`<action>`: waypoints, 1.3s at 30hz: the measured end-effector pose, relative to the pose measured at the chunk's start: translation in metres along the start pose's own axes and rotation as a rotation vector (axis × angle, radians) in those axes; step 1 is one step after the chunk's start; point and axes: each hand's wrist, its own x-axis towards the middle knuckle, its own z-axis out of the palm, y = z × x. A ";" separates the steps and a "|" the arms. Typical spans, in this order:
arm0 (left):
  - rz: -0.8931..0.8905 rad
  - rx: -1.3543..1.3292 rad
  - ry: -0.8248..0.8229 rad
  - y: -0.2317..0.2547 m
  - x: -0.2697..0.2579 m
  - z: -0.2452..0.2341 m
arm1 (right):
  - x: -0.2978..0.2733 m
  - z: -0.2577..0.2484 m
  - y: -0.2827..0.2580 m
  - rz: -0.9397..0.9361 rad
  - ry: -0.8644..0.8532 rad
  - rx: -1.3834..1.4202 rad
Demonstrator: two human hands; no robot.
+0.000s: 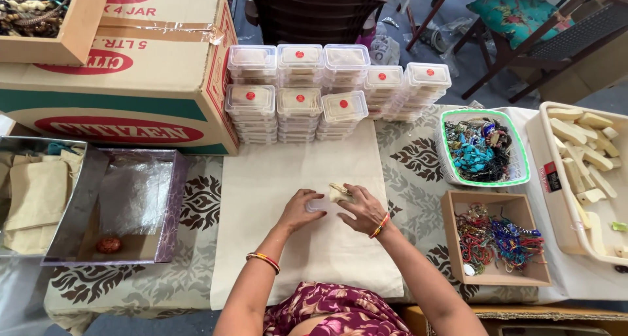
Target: The person picks up beaded necklaces from a basket, places them into small plastic bags, then into cloth pouches, and finally into small plastic containers. They repeat this process for multiple necklaces, stacking the sealed containers on the table.
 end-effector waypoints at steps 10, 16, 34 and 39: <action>-0.047 -0.266 -0.018 -0.001 0.006 0.001 | -0.012 0.021 0.027 -0.023 -0.063 -0.026; -0.092 -0.370 0.075 0.019 -0.001 0.000 | 0.005 -0.001 0.006 -0.020 0.023 -0.006; -0.229 -0.415 0.026 0.019 -0.005 0.021 | 0.026 0.029 0.002 -0.175 0.091 -0.352; -0.032 -0.343 -0.005 0.000 -0.007 0.025 | 0.026 0.034 0.044 0.083 0.120 -0.296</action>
